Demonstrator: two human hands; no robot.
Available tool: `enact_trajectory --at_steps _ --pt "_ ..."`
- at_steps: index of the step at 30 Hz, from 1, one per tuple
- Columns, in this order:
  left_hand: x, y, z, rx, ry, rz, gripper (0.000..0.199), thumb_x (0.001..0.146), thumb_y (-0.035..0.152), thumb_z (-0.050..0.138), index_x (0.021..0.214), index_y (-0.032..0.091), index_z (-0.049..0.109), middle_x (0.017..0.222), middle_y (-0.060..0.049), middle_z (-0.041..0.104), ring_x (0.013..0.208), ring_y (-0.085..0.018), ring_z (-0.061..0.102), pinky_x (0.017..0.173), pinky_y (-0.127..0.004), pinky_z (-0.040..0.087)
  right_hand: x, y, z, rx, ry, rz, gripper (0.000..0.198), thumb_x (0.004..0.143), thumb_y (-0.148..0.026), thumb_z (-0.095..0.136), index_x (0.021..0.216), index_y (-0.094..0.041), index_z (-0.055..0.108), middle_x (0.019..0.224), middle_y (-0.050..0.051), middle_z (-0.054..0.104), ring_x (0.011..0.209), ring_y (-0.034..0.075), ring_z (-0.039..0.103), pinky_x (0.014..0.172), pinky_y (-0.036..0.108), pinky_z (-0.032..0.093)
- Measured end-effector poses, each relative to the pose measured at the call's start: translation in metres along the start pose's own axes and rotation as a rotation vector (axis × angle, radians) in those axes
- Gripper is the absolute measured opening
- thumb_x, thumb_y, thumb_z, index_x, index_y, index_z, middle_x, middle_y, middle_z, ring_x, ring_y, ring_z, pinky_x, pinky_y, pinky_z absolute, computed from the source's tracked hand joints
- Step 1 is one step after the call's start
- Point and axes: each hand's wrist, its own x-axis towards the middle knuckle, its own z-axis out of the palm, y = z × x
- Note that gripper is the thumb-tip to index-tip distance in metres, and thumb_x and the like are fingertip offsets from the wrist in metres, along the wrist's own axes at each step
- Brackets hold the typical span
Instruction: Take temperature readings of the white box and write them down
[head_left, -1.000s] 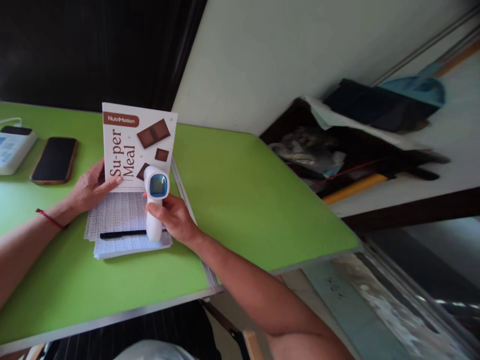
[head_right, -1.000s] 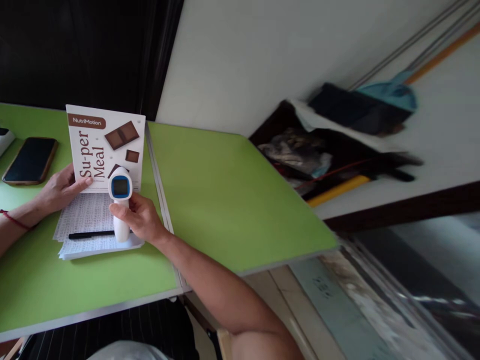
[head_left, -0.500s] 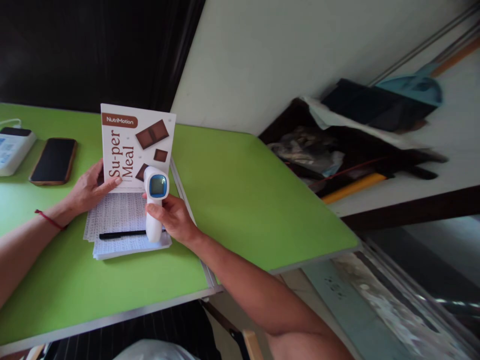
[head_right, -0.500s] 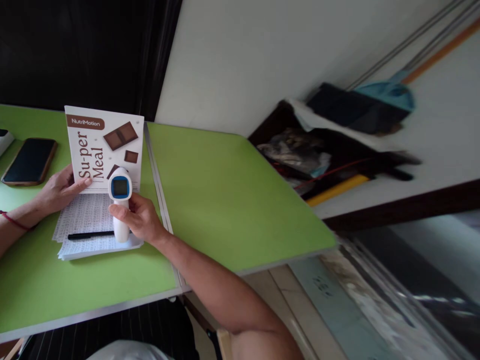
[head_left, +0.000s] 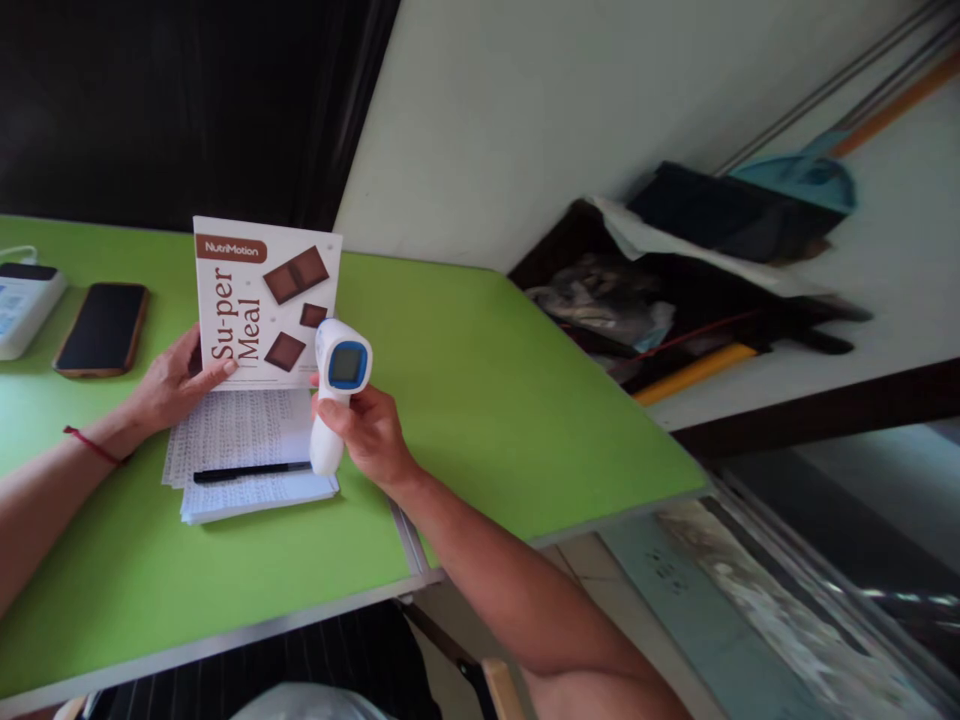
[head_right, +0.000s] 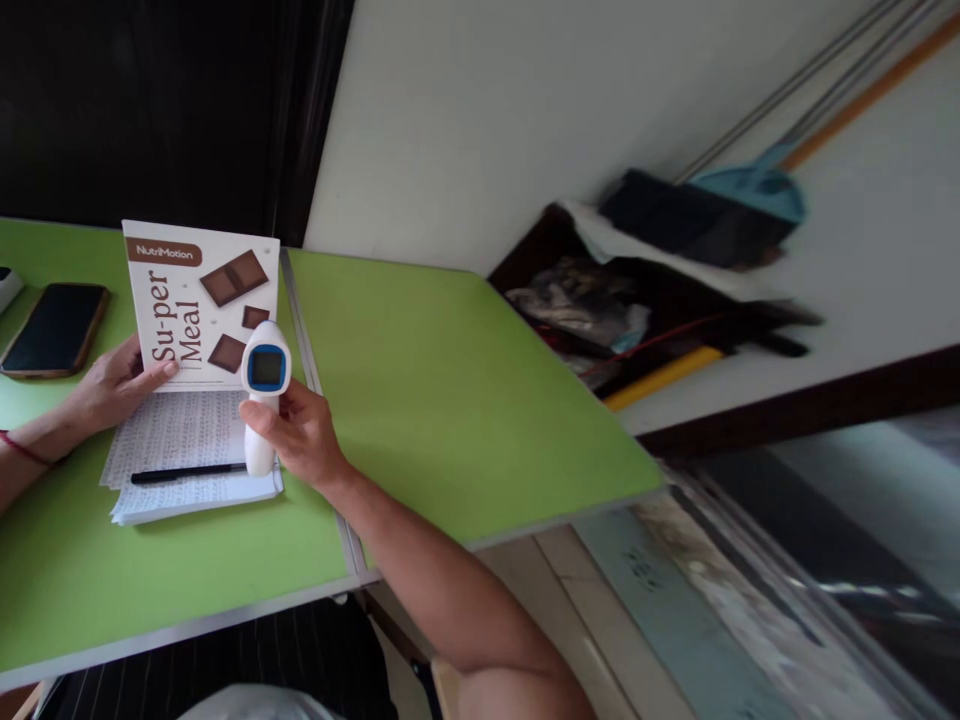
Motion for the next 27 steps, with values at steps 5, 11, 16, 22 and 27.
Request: enact_trajectory --at_steps 5,11,16,22,27 --pt "0.000 -0.002 -0.001 0.000 -0.007 0.012 0.060 0.084 0.062 0.056 0.120 0.014 0.054 0.120 -0.013 0.067 0.098 -0.027 0.063 0.083 -0.033 0.052 0.000 -0.001 -0.001 -0.001 0.005 0.010 0.034 0.069 -0.055 0.071 0.071 -0.022 0.060 0.065 -0.002 0.054 0.062 0.014 0.048 0.060 0.030 0.043" --pt "0.000 -0.004 -0.001 0.024 -0.003 0.003 0.060 0.085 0.063 0.055 0.120 0.014 0.055 0.120 -0.012 0.067 0.098 -0.028 0.063 0.083 -0.034 0.052 0.000 -0.002 -0.002 0.015 0.005 0.017 0.036 0.068 -0.056 0.071 0.069 -0.023 0.058 0.064 -0.002 0.053 0.062 0.014 0.048 0.060 0.031 0.042" --pt "0.000 -0.004 -0.001 0.020 0.004 0.016 0.061 0.084 0.063 0.056 0.121 0.015 0.055 0.120 -0.012 0.068 0.097 -0.028 0.064 0.082 -0.034 0.053 0.001 -0.001 -0.002 0.004 0.010 0.030 0.039 0.066 -0.060 0.070 0.070 -0.023 0.059 0.064 -0.001 0.054 0.063 0.014 0.049 0.060 0.031 0.042" --pt "0.001 0.000 -0.002 -0.046 -0.011 -0.011 0.063 0.080 0.063 0.061 0.119 0.013 0.056 0.118 -0.014 0.070 0.097 -0.029 0.066 0.080 -0.034 0.056 0.004 -0.004 -0.008 -0.020 -0.023 0.008 0.034 0.070 -0.054 0.069 0.071 -0.022 0.059 0.065 -0.002 0.055 0.062 0.013 0.049 0.059 0.030 0.042" --pt "0.002 0.002 -0.004 -0.108 -0.024 -0.048 0.067 0.074 0.064 0.068 0.117 0.013 0.057 0.120 -0.015 0.070 0.099 -0.029 0.068 0.083 -0.034 0.057 0.014 -0.017 -0.042 -0.274 -0.003 -0.068 0.026 0.072 -0.047 0.069 0.073 -0.021 0.062 0.067 -0.001 0.061 0.061 0.013 0.051 0.056 0.028 0.040"
